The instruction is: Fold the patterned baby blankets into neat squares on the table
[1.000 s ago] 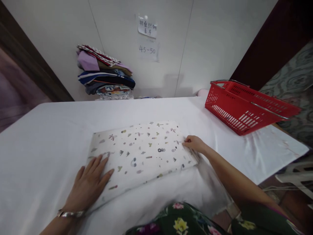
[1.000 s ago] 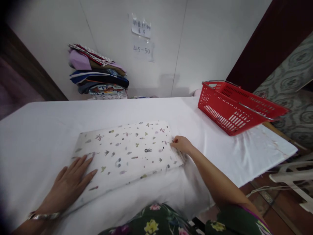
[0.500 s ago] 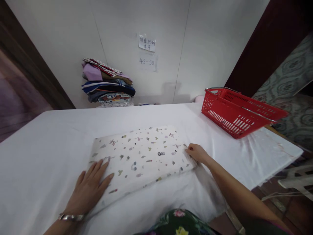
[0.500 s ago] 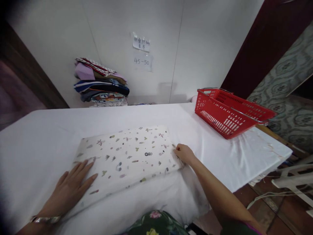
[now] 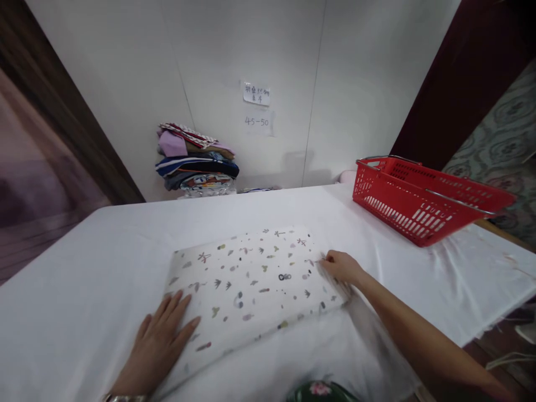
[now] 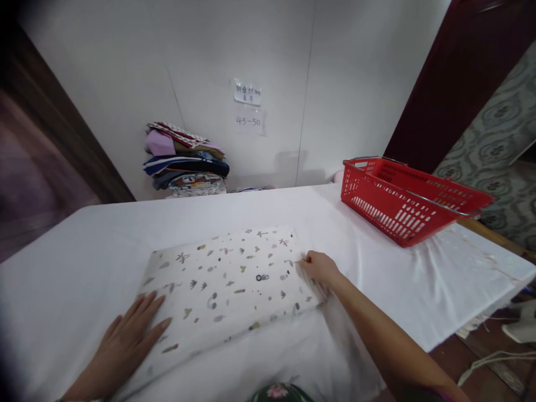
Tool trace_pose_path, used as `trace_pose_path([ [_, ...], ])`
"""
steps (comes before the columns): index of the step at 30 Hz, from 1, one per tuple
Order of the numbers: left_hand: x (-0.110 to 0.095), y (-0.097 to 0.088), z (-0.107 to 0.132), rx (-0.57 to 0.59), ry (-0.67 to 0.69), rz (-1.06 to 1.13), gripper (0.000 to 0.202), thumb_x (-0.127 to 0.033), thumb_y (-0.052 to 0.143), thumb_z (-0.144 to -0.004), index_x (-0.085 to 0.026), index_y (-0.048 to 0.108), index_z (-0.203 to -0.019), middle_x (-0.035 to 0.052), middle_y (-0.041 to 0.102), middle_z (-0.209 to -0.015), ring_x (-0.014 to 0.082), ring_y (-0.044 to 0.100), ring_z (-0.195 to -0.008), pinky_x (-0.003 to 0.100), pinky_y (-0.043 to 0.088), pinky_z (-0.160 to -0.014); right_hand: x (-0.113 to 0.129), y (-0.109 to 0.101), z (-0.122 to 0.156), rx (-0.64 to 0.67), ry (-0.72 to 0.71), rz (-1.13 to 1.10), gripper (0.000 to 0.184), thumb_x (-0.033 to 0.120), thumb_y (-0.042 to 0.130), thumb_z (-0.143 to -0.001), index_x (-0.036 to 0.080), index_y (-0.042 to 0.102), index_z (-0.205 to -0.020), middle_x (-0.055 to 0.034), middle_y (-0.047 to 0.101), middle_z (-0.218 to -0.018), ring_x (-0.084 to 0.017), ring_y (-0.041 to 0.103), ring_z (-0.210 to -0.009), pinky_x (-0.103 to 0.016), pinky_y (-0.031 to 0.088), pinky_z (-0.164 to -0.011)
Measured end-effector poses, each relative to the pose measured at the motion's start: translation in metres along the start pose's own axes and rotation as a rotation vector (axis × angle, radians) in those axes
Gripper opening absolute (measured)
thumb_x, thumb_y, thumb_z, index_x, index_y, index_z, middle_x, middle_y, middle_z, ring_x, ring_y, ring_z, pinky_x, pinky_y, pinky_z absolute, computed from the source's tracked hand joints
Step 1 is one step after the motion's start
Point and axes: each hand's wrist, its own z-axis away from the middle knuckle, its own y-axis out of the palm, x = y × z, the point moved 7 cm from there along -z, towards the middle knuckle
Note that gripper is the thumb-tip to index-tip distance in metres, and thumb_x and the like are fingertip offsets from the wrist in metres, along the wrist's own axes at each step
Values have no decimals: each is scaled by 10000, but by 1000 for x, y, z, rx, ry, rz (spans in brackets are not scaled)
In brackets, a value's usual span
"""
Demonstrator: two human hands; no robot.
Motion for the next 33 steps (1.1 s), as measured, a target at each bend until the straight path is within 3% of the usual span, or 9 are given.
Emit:
trace_pose_path([
  [7,0,0,0,58,-37,-21,639,-514,253,-847,-181,322,-1389,47,250,-1473,246,153,-1371,505,217,-1081,23,3,-47,-53,18,36,219,405,548,-775,192,590,-739,-39,638,-776,-151,537,-686,-234,285,-552],
  [16,2,2,2,-24,-16,-13,617,-501,267,-847,-194,348,-1376,46,288,-1461,252,192,-1363,507,242,-1069,8,-1,-47,-140,9,-59,172,339,517,-786,200,571,-700,-6,621,-713,-134,519,-661,-225,287,-549],
  [21,3,3,3,1,-24,10,628,-519,279,-840,-194,351,-1373,42,282,-1463,253,183,-1365,515,223,-1078,4,3,-48,-83,28,-79,188,352,515,-786,197,562,-692,-8,619,-698,-131,518,-635,-228,287,-540],
  [27,13,-4,-2,-9,-42,87,557,-484,304,-847,-239,407,-1336,48,333,-1442,253,228,-1352,514,252,-1065,20,1,-65,-99,10,7,233,417,518,-793,198,590,-758,-30,644,-760,-151,540,-681,-236,290,-550],
  [30,16,-7,-5,-64,-53,54,567,-484,258,-852,-221,417,-1328,56,305,-1455,255,189,-1365,524,237,-1064,33,1,-83,-103,12,22,242,422,513,-797,198,602,-792,-46,654,-806,-164,554,-715,-240,295,-556],
  [33,16,-3,-7,-35,-101,28,608,-509,251,-842,-190,408,-1335,72,294,-1460,267,188,-1364,529,237,-1061,40,2,-101,-127,35,-15,232,406,516,-793,195,606,-830,-58,656,-837,-176,563,-739,-244,307,-566],
])
